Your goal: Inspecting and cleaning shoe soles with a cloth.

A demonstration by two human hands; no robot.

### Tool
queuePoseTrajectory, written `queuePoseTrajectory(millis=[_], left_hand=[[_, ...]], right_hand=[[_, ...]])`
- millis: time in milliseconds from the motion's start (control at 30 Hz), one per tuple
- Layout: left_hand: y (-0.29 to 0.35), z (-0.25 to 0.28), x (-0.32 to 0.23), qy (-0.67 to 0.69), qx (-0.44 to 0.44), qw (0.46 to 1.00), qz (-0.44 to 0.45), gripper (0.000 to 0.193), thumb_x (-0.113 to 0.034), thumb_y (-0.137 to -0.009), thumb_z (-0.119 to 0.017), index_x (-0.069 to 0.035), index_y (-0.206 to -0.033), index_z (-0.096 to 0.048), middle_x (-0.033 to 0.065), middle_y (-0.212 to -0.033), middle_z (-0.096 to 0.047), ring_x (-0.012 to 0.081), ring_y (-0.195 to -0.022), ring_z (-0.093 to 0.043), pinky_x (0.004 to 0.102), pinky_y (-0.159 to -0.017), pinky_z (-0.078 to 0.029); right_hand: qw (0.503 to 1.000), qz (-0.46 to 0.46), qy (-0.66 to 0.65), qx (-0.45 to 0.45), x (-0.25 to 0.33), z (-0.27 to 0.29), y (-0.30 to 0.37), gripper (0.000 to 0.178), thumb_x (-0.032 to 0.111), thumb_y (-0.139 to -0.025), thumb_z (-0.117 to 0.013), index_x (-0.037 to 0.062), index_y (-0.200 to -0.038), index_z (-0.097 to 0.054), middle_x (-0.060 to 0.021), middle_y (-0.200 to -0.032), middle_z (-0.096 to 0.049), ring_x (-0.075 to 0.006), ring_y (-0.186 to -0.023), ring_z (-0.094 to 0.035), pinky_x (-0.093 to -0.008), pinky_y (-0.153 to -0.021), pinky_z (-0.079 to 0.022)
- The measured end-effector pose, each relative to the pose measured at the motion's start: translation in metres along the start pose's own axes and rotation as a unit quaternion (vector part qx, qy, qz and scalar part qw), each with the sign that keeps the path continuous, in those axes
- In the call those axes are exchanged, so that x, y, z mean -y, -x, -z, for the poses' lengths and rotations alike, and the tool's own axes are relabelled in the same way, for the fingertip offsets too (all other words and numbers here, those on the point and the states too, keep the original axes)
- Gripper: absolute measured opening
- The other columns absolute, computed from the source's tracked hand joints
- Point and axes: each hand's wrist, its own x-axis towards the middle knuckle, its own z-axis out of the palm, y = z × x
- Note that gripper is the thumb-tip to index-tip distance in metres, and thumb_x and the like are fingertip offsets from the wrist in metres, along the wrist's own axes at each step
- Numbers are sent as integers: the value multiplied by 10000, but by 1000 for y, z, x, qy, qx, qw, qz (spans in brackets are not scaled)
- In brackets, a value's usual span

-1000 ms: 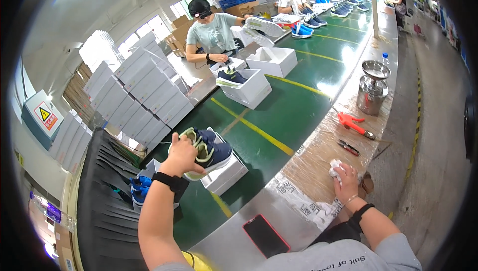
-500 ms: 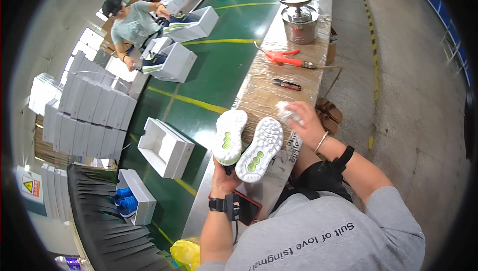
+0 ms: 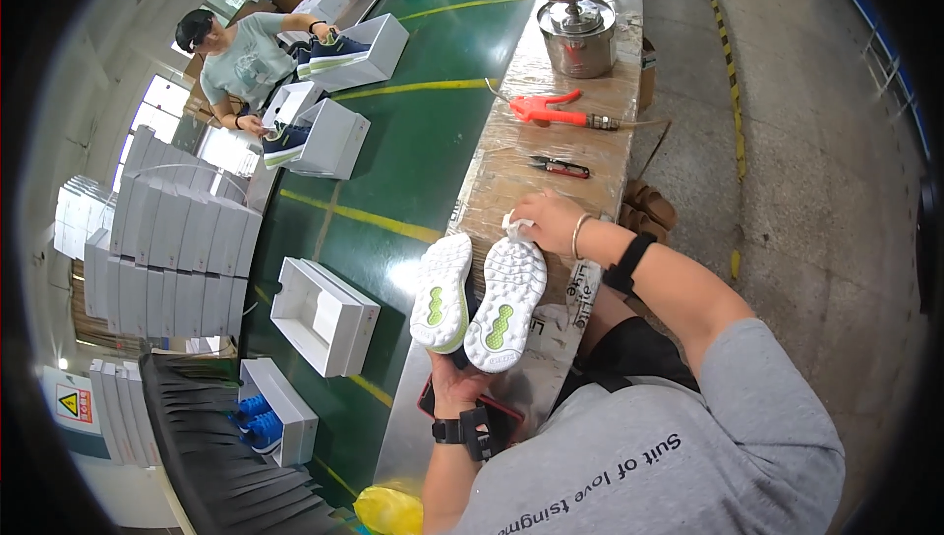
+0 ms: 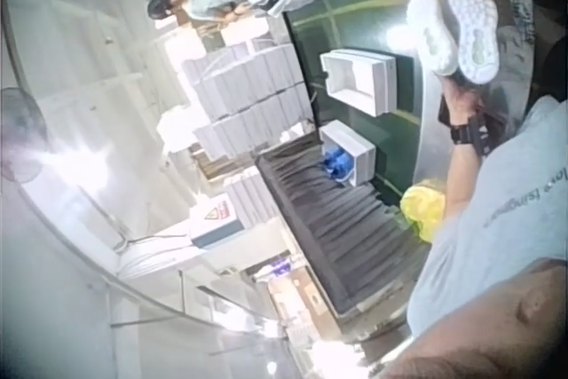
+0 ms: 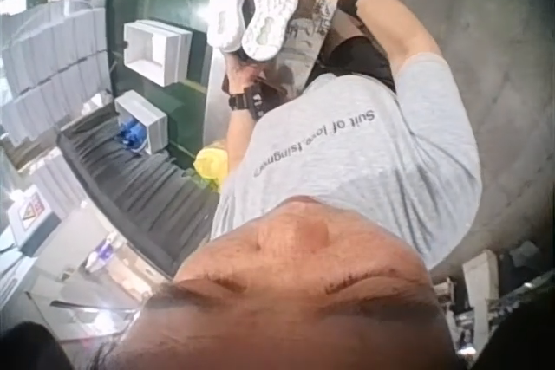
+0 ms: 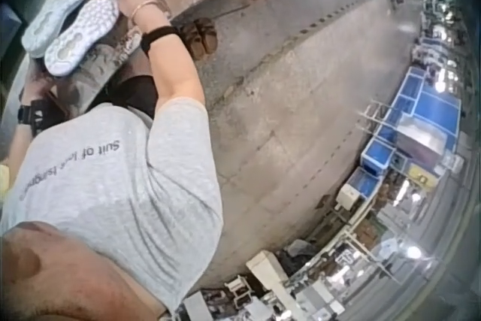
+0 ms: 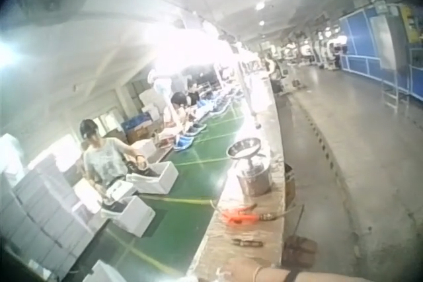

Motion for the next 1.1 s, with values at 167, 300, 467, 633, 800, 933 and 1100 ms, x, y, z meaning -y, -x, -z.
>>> queuePoseTrajectory(millis=[167, 300, 467, 633, 800, 933, 1100], left_hand=[[4, 15, -6, -13, -24, 999, -32, 759, -623, -775, -532, -67, -1285, -447, 130, -1320, -459, 319, -1191, -451, 524, -996, -353], [-1, 8, -6, 2, 1, 999, -33, 677, -549, -806, -547, -52, -1260, -473, 125, -1294, -487, 303, -1177, -468, 508, -998, -358], [-3, -1, -1, -12, 27, 999, -20, 664, -540, -810, -549, -55, -1257, -480, 123, -1291, -493, 307, -1180, -466, 494, -1002, -360], [7, 23, -7, -3, -8, 1000, -12, 619, -551, -835, -502, -83, -1241, -500, 111, -1273, -512, 305, -1179, -470, 504, -999, -359], [7, 29, 0, -12, -34, 999, 5, 615, -564, -838, -492, -92, -1232, -509, 99, -1271, -512, 302, -1173, -476, 503, -992, -370], [9, 22, -2, 13, -65, 998, -7, 528, -482, -830, -576, -99, -1191, -541, 80, -1223, -547, 263, -1134, -510, 483, -974, -402], [4, 65, -2, -60, -32, 993, -96, 498, -464, -852, -542, -76, -1163, -562, 99, -1237, -543, 282, -1109, -528, 470, -968, -406]], right_hand=[[951, 272, -132, -69, 128, 23, 49, 261, 107, -734, -542, 90, -991, -587, -85, -1038, -573, -275, -920, -534, -396, -819, -430], [978, 171, -82, -82, 82, 6, 67, 252, 89, -764, -512, 102, -1000, -600, -86, -1075, -579, -270, -967, -526, -385, -848, -422], [995, 34, 0, -98, 19, 15, 47, 292, 50, -737, -569, 138, -1011, -613, -88, -1095, -569, -271, -925, -537, -372, -851, -415], [966, 213, -143, -39, 100, 18, 61, 272, 76, -744, -561, 139, -1004, -613, -73, -1074, -578, -267, -953, -542, -383, -868, -423], [989, 135, 34, -52, 22, -13, 22, 279, 90, -737, -567, 131, -1009, -614, -84, -1092, -580, -279, -968, -548, -393, -856, -421], [994, 86, -63, 11, 64, 7, -21, 247, 97, -735, -573, 124, -976, -614, -89, -1074, -586, -291, -938, -552, -395, -858, -420], [939, 304, -140, 80, 143, 0, -18, 230, 74, -738, -574, 121, -960, -611, -94, -1063, -585, -302, -931, -549, -401, -873, -418]])
